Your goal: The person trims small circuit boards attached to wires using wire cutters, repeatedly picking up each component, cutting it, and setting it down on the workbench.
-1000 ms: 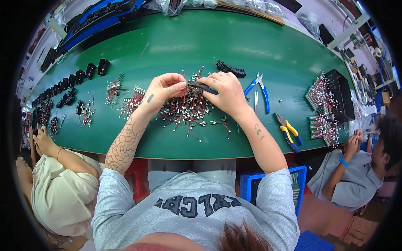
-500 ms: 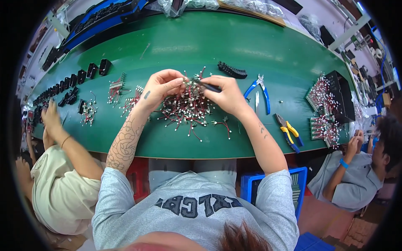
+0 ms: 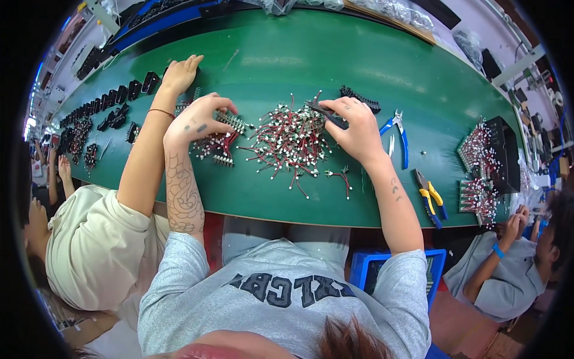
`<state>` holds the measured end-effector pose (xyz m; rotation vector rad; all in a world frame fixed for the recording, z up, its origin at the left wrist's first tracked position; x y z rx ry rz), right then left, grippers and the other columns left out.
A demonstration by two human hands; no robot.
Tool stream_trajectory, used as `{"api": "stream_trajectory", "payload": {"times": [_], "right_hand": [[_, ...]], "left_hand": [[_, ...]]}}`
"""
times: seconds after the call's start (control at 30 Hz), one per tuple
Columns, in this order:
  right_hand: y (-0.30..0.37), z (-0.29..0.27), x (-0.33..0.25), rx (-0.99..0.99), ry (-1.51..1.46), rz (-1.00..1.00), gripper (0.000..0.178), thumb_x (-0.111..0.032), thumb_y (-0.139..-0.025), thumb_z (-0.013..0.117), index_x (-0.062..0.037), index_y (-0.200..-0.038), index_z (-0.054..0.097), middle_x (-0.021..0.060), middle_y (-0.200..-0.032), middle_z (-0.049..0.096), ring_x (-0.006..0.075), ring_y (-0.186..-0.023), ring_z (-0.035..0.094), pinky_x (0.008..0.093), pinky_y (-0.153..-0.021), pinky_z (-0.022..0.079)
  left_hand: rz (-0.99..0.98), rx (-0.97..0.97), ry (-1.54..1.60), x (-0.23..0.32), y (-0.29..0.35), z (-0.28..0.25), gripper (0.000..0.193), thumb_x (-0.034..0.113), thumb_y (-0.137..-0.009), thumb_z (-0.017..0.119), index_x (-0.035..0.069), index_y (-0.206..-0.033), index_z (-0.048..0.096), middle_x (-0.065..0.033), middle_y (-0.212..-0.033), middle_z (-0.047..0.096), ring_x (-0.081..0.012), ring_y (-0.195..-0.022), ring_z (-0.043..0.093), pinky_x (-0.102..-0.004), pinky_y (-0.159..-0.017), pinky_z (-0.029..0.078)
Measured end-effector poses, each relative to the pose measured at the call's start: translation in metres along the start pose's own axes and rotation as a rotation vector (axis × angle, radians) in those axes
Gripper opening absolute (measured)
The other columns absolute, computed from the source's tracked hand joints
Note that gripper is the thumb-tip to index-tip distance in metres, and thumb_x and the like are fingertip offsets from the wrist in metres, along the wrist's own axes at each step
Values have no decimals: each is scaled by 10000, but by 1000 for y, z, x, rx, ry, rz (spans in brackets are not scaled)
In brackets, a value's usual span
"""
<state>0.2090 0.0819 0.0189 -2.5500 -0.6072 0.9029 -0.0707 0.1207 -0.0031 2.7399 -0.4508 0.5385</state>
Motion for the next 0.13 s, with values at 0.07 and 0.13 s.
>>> {"api": "stream_trajectory", "payload": {"times": [0.07, 0.13], "right_hand": [[0, 0, 1, -4, -4, 6, 293, -101, -763, 687, -77, -1052, 721, 43, -980, 697, 214, -884, 622, 316, -835, 470], [0, 1, 1, -11, -15, 17, 294, -102, -763, 688, -77, -1055, 721, 42, -988, 698, 212, -897, 622, 316, -845, 469]], "left_hand": [[17, 18, 0, -2, 1, -5, 433, 302, -728, 796, 95, -1096, 701, -131, -1160, 639, -258, -968, 611, -348, -838, 485], [49, 55, -3, -3, 5, -14, 447, 297, -732, 795, 122, -1132, 696, -142, -1193, 626, -263, -1037, 603, -346, -883, 478]]}}
Point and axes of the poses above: each hand's wrist, its own y-axis away from the middle knuckle, its own z-axis out of the palm, x = y × z, the point moved 10 cm from there along -y, towards the middle knuckle
